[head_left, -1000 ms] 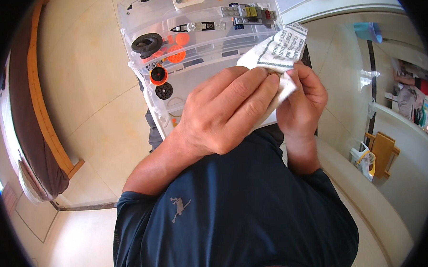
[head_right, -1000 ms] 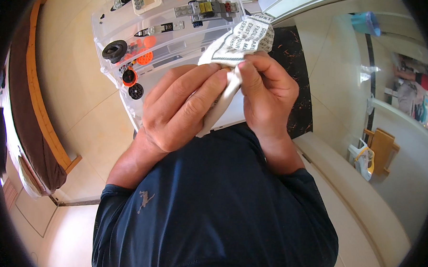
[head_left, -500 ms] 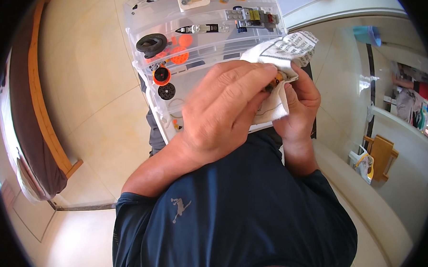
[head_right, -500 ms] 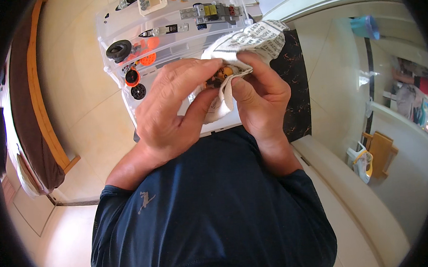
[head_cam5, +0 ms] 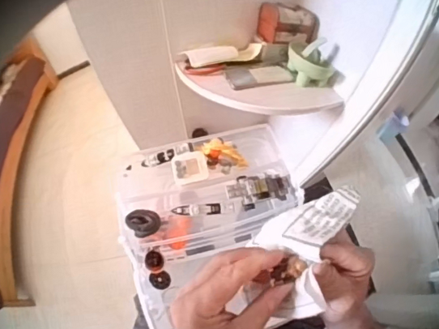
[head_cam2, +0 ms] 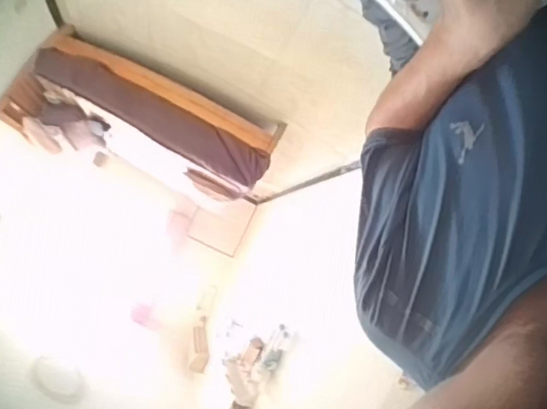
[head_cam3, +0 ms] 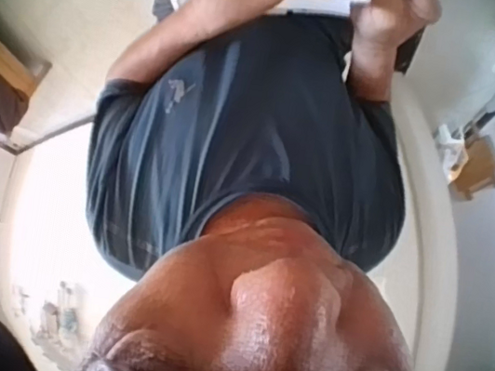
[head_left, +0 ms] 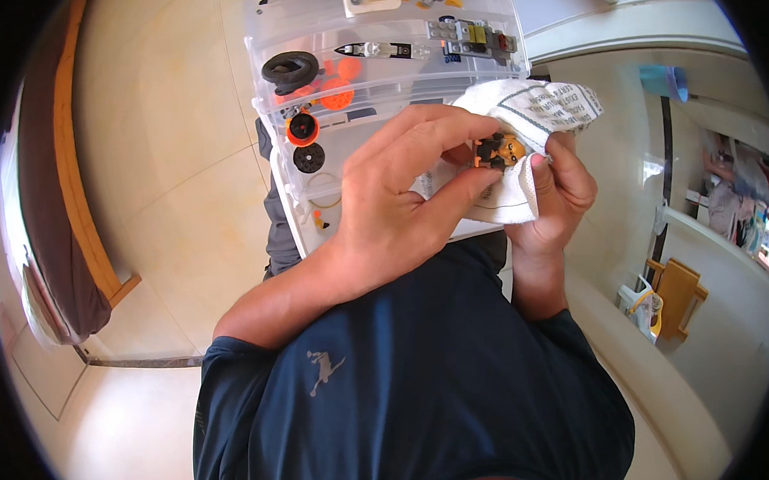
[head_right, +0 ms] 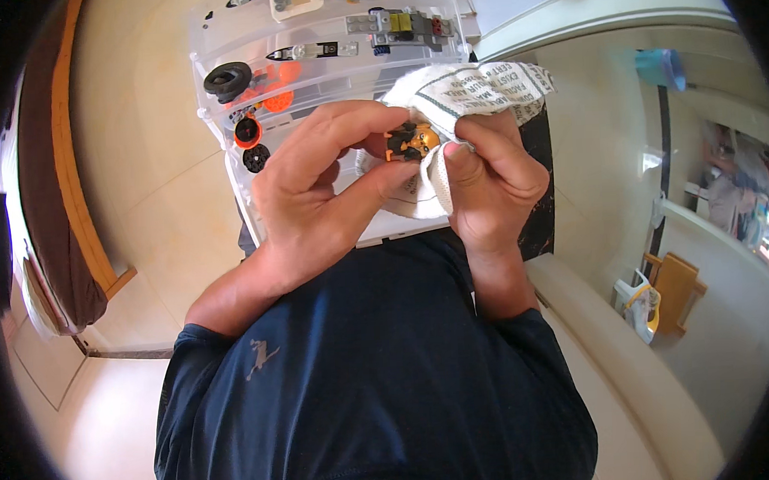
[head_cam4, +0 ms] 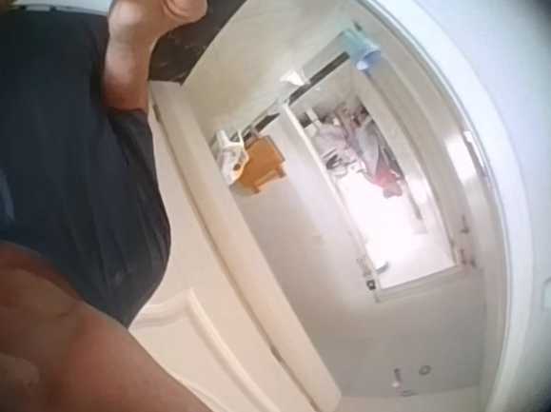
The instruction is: The person wipes various plastic toy pieces and a small figurine using a white cloth, removing items from a transparent container and returning them after cleaning.
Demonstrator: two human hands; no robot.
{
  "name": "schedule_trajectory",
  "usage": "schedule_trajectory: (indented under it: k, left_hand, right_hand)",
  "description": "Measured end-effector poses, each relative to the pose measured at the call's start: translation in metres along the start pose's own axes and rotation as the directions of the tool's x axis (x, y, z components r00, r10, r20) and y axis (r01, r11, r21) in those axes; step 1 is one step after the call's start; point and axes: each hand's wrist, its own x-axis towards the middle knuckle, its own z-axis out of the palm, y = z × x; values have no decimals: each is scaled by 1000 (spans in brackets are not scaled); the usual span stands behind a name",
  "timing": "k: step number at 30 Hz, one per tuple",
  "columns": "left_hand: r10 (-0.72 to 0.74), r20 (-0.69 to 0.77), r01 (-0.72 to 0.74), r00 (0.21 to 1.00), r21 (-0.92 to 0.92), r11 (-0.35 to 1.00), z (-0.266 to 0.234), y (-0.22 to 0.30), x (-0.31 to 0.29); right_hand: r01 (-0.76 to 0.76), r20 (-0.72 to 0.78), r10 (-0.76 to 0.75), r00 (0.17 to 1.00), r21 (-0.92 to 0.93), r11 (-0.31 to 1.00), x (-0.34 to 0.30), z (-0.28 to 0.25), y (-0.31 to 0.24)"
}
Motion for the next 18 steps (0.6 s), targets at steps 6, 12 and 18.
schedule_trajectory:
  k: [6, 12, 18]
  left_hand:
    - [-69, 32, 70, 997, -60, 996, -1, -2, -1]
    - [115, -78, -107, 990, 92, 990, 3, -5, -2]
    - [209, -101, -191, 973, 163, 968, 6, -5, -1]
  right_hand:
    - [64, 85, -61, 995, -36, 997, 2, -9, 6]
    - [-190, -100, 199, 975, 100, 977, 1, 5, 1]
    - [-359, 77, 358, 931, 379, 853, 2, -1, -1]
